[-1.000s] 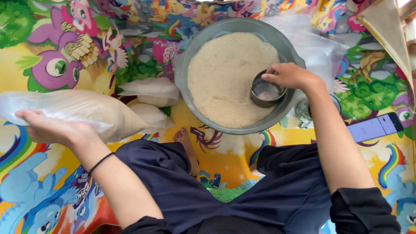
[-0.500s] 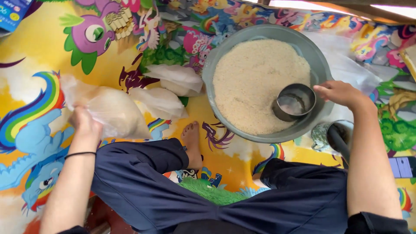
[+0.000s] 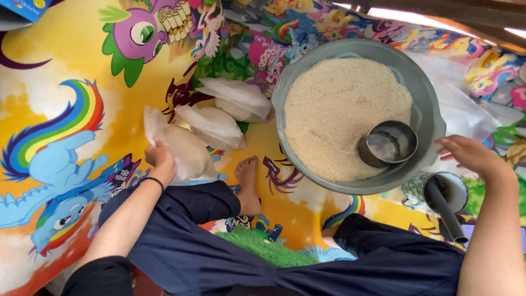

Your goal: Scooping rice from a large basin into small plastic bags and sealing them manually.

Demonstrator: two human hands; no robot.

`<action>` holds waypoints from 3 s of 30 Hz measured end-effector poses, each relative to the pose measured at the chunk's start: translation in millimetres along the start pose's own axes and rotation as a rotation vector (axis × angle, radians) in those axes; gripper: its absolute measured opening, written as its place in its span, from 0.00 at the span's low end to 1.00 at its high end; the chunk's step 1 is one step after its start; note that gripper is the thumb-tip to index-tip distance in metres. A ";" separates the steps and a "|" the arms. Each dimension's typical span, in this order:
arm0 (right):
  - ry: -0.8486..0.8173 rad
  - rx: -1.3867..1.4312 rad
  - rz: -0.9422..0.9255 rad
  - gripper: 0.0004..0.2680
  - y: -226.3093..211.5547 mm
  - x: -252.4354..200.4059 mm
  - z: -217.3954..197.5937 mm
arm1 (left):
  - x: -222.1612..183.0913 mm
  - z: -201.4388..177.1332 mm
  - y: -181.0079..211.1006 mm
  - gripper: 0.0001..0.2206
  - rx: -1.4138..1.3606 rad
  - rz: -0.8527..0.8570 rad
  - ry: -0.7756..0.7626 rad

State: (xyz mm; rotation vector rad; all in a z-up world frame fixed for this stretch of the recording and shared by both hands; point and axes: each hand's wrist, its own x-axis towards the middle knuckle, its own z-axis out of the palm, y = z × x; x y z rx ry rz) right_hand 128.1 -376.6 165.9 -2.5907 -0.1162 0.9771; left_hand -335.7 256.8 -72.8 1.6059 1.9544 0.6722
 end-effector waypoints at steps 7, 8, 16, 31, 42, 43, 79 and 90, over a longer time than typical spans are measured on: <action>-0.037 0.029 0.042 0.15 3.0 4.9 -4.2 | -27.3 13.2 17.7 0.17 -0.081 -0.172 -0.118; -0.034 0.029 0.053 0.15 2.6 6.7 -4.4 | -26.2 15.6 16.6 0.15 -0.121 -0.191 -0.129; -0.013 -0.039 0.049 0.16 -4.2 13.7 1.7 | -37.7 36.5 23.1 0.17 -0.107 -0.236 -0.248; 0.007 -0.028 0.175 0.19 48.6 39.4 2.3 | -71.4 59.3 75.8 0.38 -0.033 -0.087 -0.518; 0.006 0.061 0.241 0.20 104.4 13.2 -10.4 | -200.4 14.8 218.1 0.35 -0.412 0.321 -0.730; 0.010 0.088 0.252 0.21 112.3 11.9 -11.5 | -211.0 29.4 211.3 0.30 -0.404 0.599 -0.714; -0.070 0.628 0.629 0.21 277.7 20.6 61.9 | -354.2 62.2 330.5 0.18 0.211 0.875 -0.841; -0.024 0.688 0.605 0.20 229.1 -8.0 46.2 | -279.5 108.2 258.2 0.20 0.291 0.563 -0.843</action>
